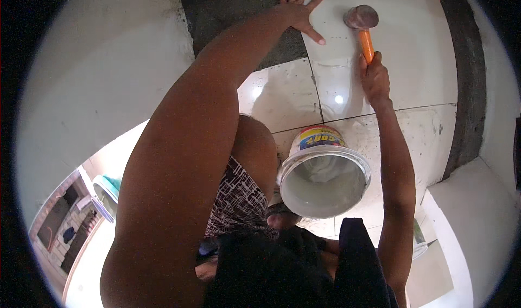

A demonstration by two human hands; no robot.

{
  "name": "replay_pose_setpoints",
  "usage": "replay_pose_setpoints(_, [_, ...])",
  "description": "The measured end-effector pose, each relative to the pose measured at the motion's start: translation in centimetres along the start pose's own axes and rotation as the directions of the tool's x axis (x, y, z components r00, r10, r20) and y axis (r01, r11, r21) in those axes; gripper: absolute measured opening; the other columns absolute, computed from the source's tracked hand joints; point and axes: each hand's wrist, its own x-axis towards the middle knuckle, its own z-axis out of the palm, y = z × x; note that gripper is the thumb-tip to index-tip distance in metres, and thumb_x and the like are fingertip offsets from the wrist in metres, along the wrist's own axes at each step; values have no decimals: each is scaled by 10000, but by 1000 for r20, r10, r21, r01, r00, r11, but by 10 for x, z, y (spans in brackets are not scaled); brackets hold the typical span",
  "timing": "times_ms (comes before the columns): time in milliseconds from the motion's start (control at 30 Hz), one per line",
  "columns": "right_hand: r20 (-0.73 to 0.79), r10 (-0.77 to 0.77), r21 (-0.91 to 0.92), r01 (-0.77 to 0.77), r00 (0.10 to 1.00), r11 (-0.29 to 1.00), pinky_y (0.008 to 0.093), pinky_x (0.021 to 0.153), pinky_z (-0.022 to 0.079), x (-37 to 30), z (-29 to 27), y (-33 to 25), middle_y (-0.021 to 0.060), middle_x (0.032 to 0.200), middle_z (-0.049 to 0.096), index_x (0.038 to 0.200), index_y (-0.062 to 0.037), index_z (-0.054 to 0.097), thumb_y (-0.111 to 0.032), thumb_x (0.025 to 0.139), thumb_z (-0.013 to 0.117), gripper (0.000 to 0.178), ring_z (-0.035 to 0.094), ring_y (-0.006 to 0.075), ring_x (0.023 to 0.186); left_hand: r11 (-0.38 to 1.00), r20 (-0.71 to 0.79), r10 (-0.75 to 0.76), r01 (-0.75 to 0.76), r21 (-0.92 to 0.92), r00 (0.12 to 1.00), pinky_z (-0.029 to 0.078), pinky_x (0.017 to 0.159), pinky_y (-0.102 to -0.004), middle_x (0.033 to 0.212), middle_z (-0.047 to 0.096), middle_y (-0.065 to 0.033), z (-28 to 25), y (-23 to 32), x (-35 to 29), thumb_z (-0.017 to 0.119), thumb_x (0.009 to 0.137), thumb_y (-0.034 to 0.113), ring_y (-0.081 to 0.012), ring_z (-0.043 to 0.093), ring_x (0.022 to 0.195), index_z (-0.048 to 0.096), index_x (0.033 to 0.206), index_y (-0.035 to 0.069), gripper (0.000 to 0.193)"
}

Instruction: Laying floor tiles and using a rubber mallet to level them in mortar.

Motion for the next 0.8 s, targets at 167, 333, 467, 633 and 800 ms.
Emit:
replay_pose_setpoints(167, [-24, 40, 102, -38, 999, 994, 600, 659, 558, 15, 1, -9, 314, 840, 691, 1142, -25, 475, -477, 1037, 485, 464, 685, 528, 796, 999, -6, 9, -8, 49, 1000, -86, 1181, -703, 1637, -249, -305, -11, 6, -14, 821, 531, 820, -479, -232, 1517, -147, 1630, 139, 1615])
replay_pose_setpoints(333, [-18, 4, 47, -3, 1000, 999, 575, 681, 574, 45, 1, -10, 300, 860, 702, 1155, -17, 474, -475, 1033, 499, 475, 693, 517, 828, 998, -16, 11, -10, 68, 1000, -108, 1165, -716, 1627, -274, -309, -6, 6, -15, 812, 494, 847, -485, -261, 1504, -167, 1625, 142, 1654])
replay_pose_setpoints(467, [-59, 73, 98, -67, 996, 993, 578, 715, 580, 67, 1, -13, 315, 894, 703, 1143, -20, 475, -489, 1029, 499, 483, 697, 513, 871, 991, -160, 21, 0, 131, 987, -38, 1197, -691, 1675, -165, -265, 6, 3, -11, 754, 588, 848, -454, -166, 1543, -49, 1648, 175, 1491])
replay_pose_setpoints(633, [-150, 50, 18, -48, 987, 999, 573, 724, 585, 94, 0, -28, 308, 908, 707, 1169, -26, 484, -505, 1019, 514, 503, 694, 524, 866, 991, -198, -2, 28, 129, 980, -73, 1153, -751, 1678, -176, -243, 23, -1, 2, 773, 422, 908, -458, -198, 1535, -41, 1652, 277, 1604])
replay_pose_setpoints(800, [-19, 159, -52, -160, 987, 986, 603, 824, 551, 99, -13, -17, 314, 979, 704, 1212, -39, 490, -557, 1009, 494, 557, 686, 518, 951, 987, -144, 15, 8, 158, 989, -41, 1168, -749, 1668, -161, -275, 16, -4, 2, 696, 459, 970, -489, -155, 1532, -61, 1649, 230, 1593])
